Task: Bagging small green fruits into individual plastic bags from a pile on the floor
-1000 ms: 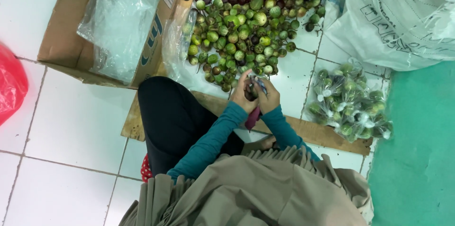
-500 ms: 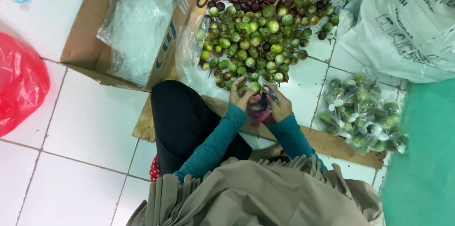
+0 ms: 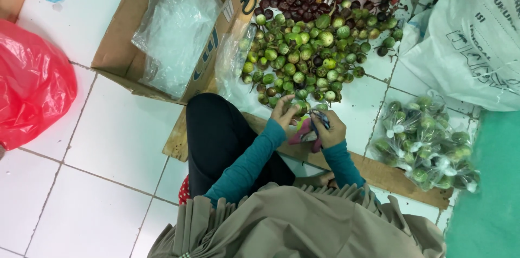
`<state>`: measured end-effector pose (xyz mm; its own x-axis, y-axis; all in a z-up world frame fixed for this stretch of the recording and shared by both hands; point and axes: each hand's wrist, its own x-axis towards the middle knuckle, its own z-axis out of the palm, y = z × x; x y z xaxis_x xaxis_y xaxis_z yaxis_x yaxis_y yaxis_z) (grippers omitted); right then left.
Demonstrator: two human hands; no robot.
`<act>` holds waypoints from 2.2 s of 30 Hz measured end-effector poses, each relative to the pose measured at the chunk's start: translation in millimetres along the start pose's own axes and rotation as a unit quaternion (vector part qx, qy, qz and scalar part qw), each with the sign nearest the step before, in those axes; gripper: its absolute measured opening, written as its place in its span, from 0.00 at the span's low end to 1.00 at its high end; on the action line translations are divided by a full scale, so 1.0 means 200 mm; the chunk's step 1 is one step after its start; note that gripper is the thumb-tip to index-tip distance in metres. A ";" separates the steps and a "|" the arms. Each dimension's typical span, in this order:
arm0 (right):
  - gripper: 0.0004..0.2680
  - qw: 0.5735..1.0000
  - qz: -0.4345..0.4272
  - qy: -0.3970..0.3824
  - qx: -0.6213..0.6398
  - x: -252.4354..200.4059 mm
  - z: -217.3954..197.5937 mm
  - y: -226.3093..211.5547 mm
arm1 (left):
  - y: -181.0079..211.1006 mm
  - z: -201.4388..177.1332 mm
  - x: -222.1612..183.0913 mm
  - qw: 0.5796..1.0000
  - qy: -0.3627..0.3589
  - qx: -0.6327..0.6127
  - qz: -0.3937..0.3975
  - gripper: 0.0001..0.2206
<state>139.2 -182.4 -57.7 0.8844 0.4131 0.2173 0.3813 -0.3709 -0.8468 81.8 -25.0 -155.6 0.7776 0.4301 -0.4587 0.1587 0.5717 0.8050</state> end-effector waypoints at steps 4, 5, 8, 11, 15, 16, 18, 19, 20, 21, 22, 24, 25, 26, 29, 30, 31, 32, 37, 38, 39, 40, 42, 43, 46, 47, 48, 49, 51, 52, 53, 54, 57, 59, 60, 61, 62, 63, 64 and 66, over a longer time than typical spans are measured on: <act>0.05 0.999 0.026 0.006 0.019 -0.01 -0.02 0.07 | 0.13 -0.13 0.24 0.977 0.017 0.188 0.095 0.20; 0.05 0.998 0.047 0.009 0.030 -0.02 -0.03 0.10 | 0.26 -0.15 0.28 0.946 0.049 0.285 0.143 0.23; 0.04 0.996 0.076 0.029 0.037 -0.05 -0.05 0.12 | 0.51 -0.26 0.64 0.841 0.092 0.431 0.312 0.13; 0.04 0.992 0.098 0.034 0.069 -0.07 -0.06 0.11 | 0.77 -0.30 1.01 0.661 0.032 0.748 0.055 0.18; 0.05 0.993 0.104 0.033 0.053 -0.05 -0.10 0.08 | 0.66 -0.52 1.60 0.596 0.046 0.802 0.014 0.35; 0.05 0.993 0.103 0.032 0.055 -0.05 -0.11 0.08 | 0.66 -0.56 1.61 0.565 0.047 0.824 -0.001 0.35; 0.05 0.993 0.104 0.032 0.055 -0.06 -0.12 0.10 | 0.68 -0.59 1.61 0.532 0.047 0.845 -0.016 0.36; 0.04 0.992 0.106 0.035 0.061 -0.06 -0.13 0.11 | 0.70 -0.58 1.59 0.559 0.057 0.827 -0.005 0.29; 0.04 0.991 0.109 0.036 0.068 -0.07 -0.12 0.13 | 0.73 -0.59 1.56 0.585 0.068 0.808 0.004 0.23; 0.04 0.991 0.111 0.036 0.067 -0.07 -0.12 0.13 | 0.70 -0.61 1.60 0.585 0.066 0.808 0.003 0.23; 0.04 0.991 0.113 0.036 0.068 -0.07 -0.12 0.14 | 0.67 -0.65 1.63 0.595 0.078 0.800 0.019 0.20; 0.04 0.991 0.113 0.034 0.070 -0.06 -0.11 0.14 | 0.65 -0.70 1.66 0.604 0.092 0.791 0.034 0.18; 0.04 0.991 0.111 0.035 0.069 -0.06 -0.11 0.14 | 0.65 -0.71 1.66 0.600 0.080 0.795 0.033 0.20; 0.04 0.991 0.110 0.037 0.068 -0.06 -0.11 0.13 | 0.64 -0.72 1.66 0.597 0.067 0.799 0.032 0.22; 0.05 0.990 0.115 0.045 0.067 -0.04 -0.11 0.13 | 0.80 -0.43 0.99 0.807 0.079 0.586 0.000 0.19; 0.05 0.990 0.116 0.044 0.067 -0.02 -0.13 0.12 | 0.88 -0.33 0.73 0.806 0.079 0.586 -0.002 0.19; 0.03 0.988 0.107 0.059 0.097 0.00 -0.15 0.11 | 0.98 -0.21 0.49 0.917 0.083 0.389 -0.028 0.17; 0.03 0.985 0.099 0.073 0.125 0.01 -0.17 0.09 | 1.08 -0.06 0.24 0.980 0.083 0.171 -0.054 0.15; 0.03 0.972 0.102 0.099 0.190 0.04 -0.28 0.06 | 0.68 -0.13 0.07 0.651 -0.144 0.580 0.469 0.06; 0.03 0.970 0.094 0.098 0.202 0.05 -0.30 0.07 | 0.54 -0.15 0.12 0.564 -0.148 0.619 0.526 0.05; 0.03 0.970 0.096 0.100 0.199 0.05 -0.31 -0.02 | 0.49 -0.13 0.10 0.565 -0.150 0.617 0.526 0.05; 0.03 0.972 0.084 0.086 0.201 0.06 -0.32 -0.11 | 0.44 -0.11 0.08 0.560 -0.175 0.611 0.530 0.04; 0.03 0.974 0.074 0.074 0.201 0.06 -0.33 -0.20 | 0.37 -0.07 0.05 0.556 -0.203 0.604 0.534 0.04; 0.03 0.974 0.081 0.069 0.199 0.05 -0.33 -0.20 | 0.34 -0.05 0.04 0.565 -0.214 0.610 0.512 0.04; 0.03 0.978 0.084 0.062 0.178 0.06 -0.36 -0.25 | 0.26 -0.05 0.06 0.600 -0.247 0.595 0.473 0.05; 0.03 0.982 0.081 0.060 0.158 0.07 -0.37 -0.28 | 0.23 -0.06 0.08 0.625 -0.268 0.573 0.457 0.07; 0.03 0.982 0.083 0.062 0.159 0.06 -0.38 -0.27 | 0.22 -0.07 0.08 0.625 -0.270 0.574 0.456 0.07; 0.03 0.992 0.047 0.048 0.103 0.05 -0.38 -0.27 | 0.21 -0.07 0.08 0.627 -0.275 0.566 0.459 0.07; 0.03 0.998 0.010 0.035 0.046 0.05 -0.39 -0.28 | 0.18 -0.07 0.09 0.629 -0.279 0.559 0.463 0.07; 0.03 0.999 -0.006 0.026 0.033 0.05 -0.39 -0.29 | 0.16 -0.06 0.09 0.625 -0.268 0.562 0.471 0.07; 0.02 0.999 -0.022 0.018 0.020 0.05 -0.39 -0.30 | 0.14 -0.06 0.09 0.621 -0.257 0.565 0.479 0.08; 0.02 0.999 -0.022 0.018 0.020 0.05 -0.39 -0.30 | 0.15 -0.05 0.06 0.621 -0.257 0.565 0.478 0.08; 0.05 0.999 -0.049 -0.011 -0.015 0.04 -0.38 -0.27 | 0.17 -0.03 0.02 0.616 -0.254 0.559 0.494 0.07; 0.06 0.997 -0.055 -0.038 -0.024 0.04 -0.38 -0.24 | 0.15 -0.03 0.00 0.645 -0.288 0.528 0.472 0.08; 0.06 0.997 -0.055 -0.038 -0.023 0.03 -0.36 -0.22 | 0.13 -0.03 -0.01 0.645 -0.287 0.528 0.472 0.08; 0.05 0.996 -0.060 -0.052 -0.030 0.01 -0.34 -0.20 | 0.11 -0.03 -0.03 0.648 -0.284 0.518 0.481 0.08; 0.05 0.995 -0.064 -0.067 -0.037 0.00 -0.33 -0.18 | 0.10 -0.03 -0.04 0.651 -0.280 0.507 0.491 0.07; 0.05 0.995 -0.065 -0.068 -0.036 -0.01 -0.32 -0.13 | 0.02 -0.03 -0.03 0.651 -0.279 0.508 0.490 0.07; 0.05 0.994 -0.073 -0.080 -0.034 -0.01 -0.31 -0.08 | -0.05 -0.03 -0.01 0.644 -0.274 0.507 0.503 0.07; 0.06 0.992 -0.082 -0.093 -0.031 -0.01 -0.32 -0.07 | -0.04 -0.01 -0.04 0.638 -0.268 0.506 0.515 0.07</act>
<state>149.0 -231.0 -15.8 0.7456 0.6171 0.2514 0.5377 -0.3343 -0.7740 73.0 -30.7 -159.8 0.8395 -0.2427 0.4862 -0.5042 -0.6815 0.5305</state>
